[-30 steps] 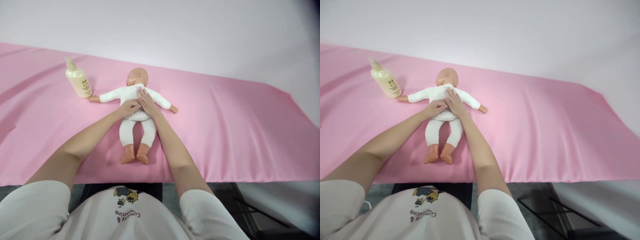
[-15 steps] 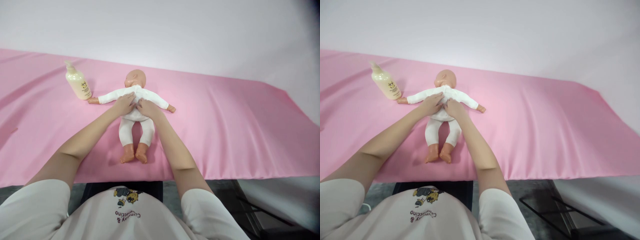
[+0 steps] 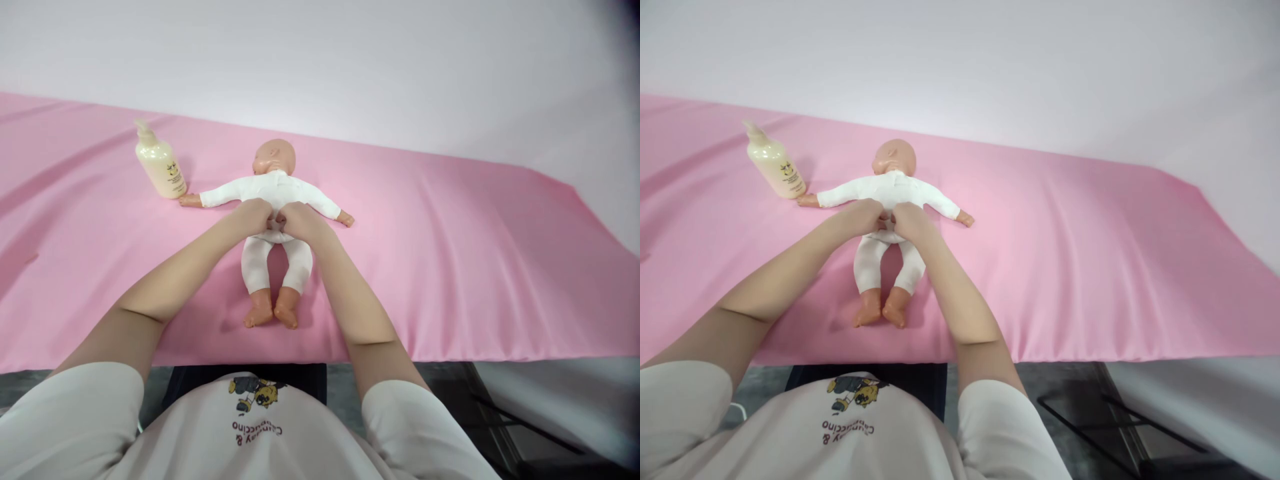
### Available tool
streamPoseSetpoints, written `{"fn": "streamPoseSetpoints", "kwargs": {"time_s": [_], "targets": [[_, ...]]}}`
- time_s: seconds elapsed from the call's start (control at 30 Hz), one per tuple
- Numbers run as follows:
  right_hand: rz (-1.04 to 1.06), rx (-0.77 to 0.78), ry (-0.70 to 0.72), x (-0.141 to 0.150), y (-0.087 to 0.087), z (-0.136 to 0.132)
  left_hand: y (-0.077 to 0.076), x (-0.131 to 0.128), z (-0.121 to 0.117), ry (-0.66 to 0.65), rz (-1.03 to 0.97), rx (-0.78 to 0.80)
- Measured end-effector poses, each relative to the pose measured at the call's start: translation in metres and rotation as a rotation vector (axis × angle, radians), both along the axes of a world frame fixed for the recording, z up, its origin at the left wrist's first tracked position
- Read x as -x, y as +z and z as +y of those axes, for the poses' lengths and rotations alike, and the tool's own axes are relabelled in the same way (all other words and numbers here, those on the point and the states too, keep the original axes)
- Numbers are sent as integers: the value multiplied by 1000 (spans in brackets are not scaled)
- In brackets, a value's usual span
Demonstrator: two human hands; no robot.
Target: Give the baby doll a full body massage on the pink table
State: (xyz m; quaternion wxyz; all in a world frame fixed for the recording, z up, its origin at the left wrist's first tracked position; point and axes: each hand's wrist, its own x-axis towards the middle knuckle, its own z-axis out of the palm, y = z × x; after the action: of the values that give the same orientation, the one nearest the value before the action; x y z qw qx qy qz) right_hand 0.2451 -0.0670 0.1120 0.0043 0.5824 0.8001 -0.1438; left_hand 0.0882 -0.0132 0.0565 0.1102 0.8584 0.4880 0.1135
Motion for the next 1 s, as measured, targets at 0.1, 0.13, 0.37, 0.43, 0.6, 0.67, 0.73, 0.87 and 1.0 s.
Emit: {"fn": "streamPoseSetpoints", "kwargs": {"time_s": [0.1, 0.13, 0.37, 0.43, 0.6, 0.67, 0.73, 0.87, 1.0], "targets": [[92, -60, -59, -8, -2, 7, 19, -1, -6, 85, 140, 58], [119, -90, -73, -11, -6, 11, 23, -2, -8, 98, 161, 40], [180, -75, -58, -21, -22, 33, 16, -7, -8, 62, 166, 8], [209, -111, -50, -22, -22, 34, 11, -5, -5, 58, 104, -88], [232, -291, -38, -17, -38, 44, -1, -2, 4, 63, -26, -163], [228, -267, -45, -16, -44, 48, -4, -1, 8, 65, -38, -109], [260, -233, -33, -17, -45, 51, -5, 0, 13, 76, -64, -96], [359, -317, -28, -22, -48, 56, -8, 3, 19, 79, -142, -219], [323, -400, -102, -20, -66, 66, -15, 3, 22, 88, -154, -183]]}}
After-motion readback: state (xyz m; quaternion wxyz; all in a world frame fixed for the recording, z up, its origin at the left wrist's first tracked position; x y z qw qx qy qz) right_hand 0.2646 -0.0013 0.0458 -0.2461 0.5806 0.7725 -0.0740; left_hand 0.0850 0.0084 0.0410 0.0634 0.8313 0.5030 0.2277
